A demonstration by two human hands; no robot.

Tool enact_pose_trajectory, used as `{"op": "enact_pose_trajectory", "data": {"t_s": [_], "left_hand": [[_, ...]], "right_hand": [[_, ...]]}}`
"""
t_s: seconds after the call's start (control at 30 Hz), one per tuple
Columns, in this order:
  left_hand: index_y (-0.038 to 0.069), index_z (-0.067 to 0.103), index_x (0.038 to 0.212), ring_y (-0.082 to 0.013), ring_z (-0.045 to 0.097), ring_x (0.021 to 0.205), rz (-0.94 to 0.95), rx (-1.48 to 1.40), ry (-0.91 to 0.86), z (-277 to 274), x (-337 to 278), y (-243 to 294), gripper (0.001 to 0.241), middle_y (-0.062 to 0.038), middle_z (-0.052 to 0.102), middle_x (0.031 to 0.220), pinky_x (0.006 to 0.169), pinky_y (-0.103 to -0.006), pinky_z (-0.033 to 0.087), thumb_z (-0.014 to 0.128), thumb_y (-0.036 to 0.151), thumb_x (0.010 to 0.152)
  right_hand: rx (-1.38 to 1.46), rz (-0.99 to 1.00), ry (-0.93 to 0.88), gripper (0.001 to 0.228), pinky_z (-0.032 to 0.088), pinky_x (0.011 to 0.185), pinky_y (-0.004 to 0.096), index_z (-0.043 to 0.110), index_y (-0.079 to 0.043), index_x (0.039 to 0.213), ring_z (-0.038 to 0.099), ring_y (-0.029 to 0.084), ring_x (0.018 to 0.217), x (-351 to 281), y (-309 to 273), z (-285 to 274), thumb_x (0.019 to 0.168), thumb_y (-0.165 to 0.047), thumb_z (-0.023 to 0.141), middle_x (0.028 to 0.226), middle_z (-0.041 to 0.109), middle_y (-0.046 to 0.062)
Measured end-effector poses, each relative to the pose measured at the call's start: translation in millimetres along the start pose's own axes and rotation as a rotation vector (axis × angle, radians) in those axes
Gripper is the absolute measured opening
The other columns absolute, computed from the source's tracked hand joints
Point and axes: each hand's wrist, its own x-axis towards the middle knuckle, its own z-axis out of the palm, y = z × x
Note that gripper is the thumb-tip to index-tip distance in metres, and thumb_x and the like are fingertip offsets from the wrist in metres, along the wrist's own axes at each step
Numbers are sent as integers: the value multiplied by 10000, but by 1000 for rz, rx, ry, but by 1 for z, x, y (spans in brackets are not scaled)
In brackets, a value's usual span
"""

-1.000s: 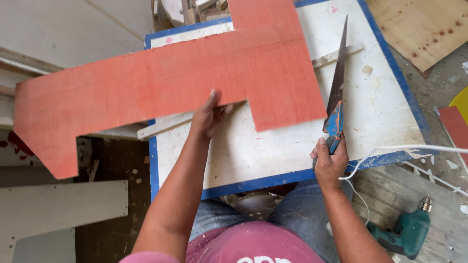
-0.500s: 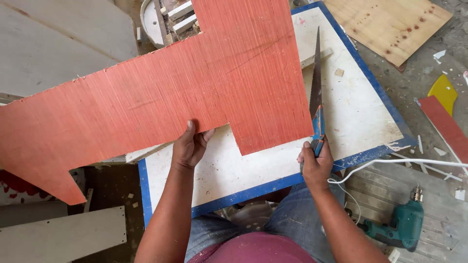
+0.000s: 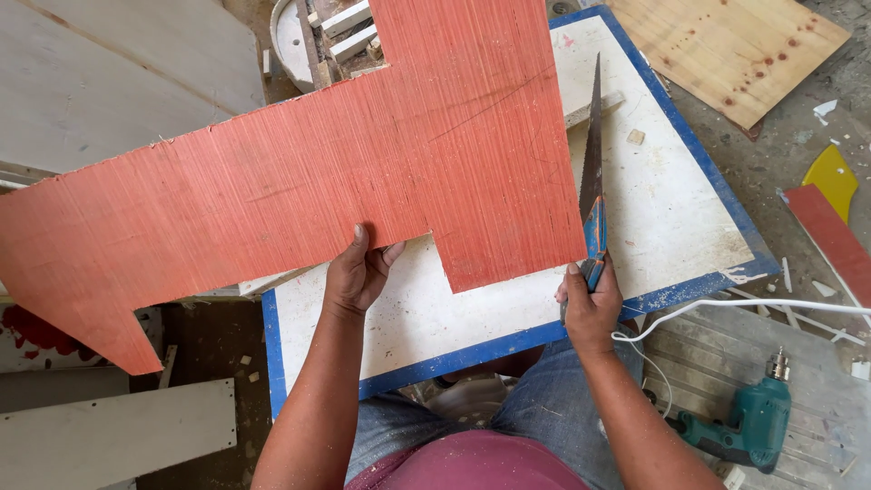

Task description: Using a hand saw to cut a thin red wood panel on a workbench.

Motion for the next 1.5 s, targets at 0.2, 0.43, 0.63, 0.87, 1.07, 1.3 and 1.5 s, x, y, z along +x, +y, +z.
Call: {"op": "enact_pose_trajectory", "data": {"t_s": [0.2,0.43,0.63,0.87,1.07,1.3,1.5], "left_hand": [[29,711,1257,-406,700,1119,13,-19,33,4,-1,0,461,-217,696,1297,1010,-445,603,630,390,982],[167,578,1442,-383,676,1186,190,121,9,-32,38,-27,498,-102,651,1399,1027,-563,576,694,310,979],[59,636,1204,-357,735,1064,367,103,149,108,32,105,439,-122,719,1192,894,-564,666,812,237,843],[-113,715,1009,-251,790,904,366,358,545,164,-30,225,674,-152,724,1004,817,-389,779,840,373,560],[-65,640,955,-353,825,1105,392,543,658,68,-101,262,515,-280,605,1353,808,-379,826,918,320,755],[262,739,1539,-140,534,659,808,2235,481,-147,-224,282,590,52,683,862,612,-287,425,942,303,986],[59,166,1647,-156,234,1574,349,909,588,127,-225,282,693,-40,234,1684,1297,-404,233,214,110,957]], "right_hand": [[8,-23,-8,473,586,639,418,415,32,1521,641,211,586,0,-1,-1,1081,-108,515,645,609,91],[-18,-37,25,489,576,646,426,403,9,1552,642,218,606,-2,6,-1,1087,-107,501,670,608,97],[-469,-58,153,531,547,715,458,545,-28,1518,682,311,788,14,4,-26,1027,-212,628,917,683,152],[-1259,273,-274,806,549,783,636,324,-236,1690,666,543,1007,46,-31,-58,971,-554,506,1279,680,228],[-1106,-558,-127,265,518,882,508,839,-115,1151,689,357,920,65,8,-59,968,-290,761,1016,757,129],[-876,-642,-236,430,477,997,571,697,47,1269,590,440,1209,125,-23,103,854,-60,707,1425,567,229],[-1071,-208,-685,656,124,1228,584,489,-259,1530,222,357,1540,180,7,143,911,-67,591,1650,345,87]]}}
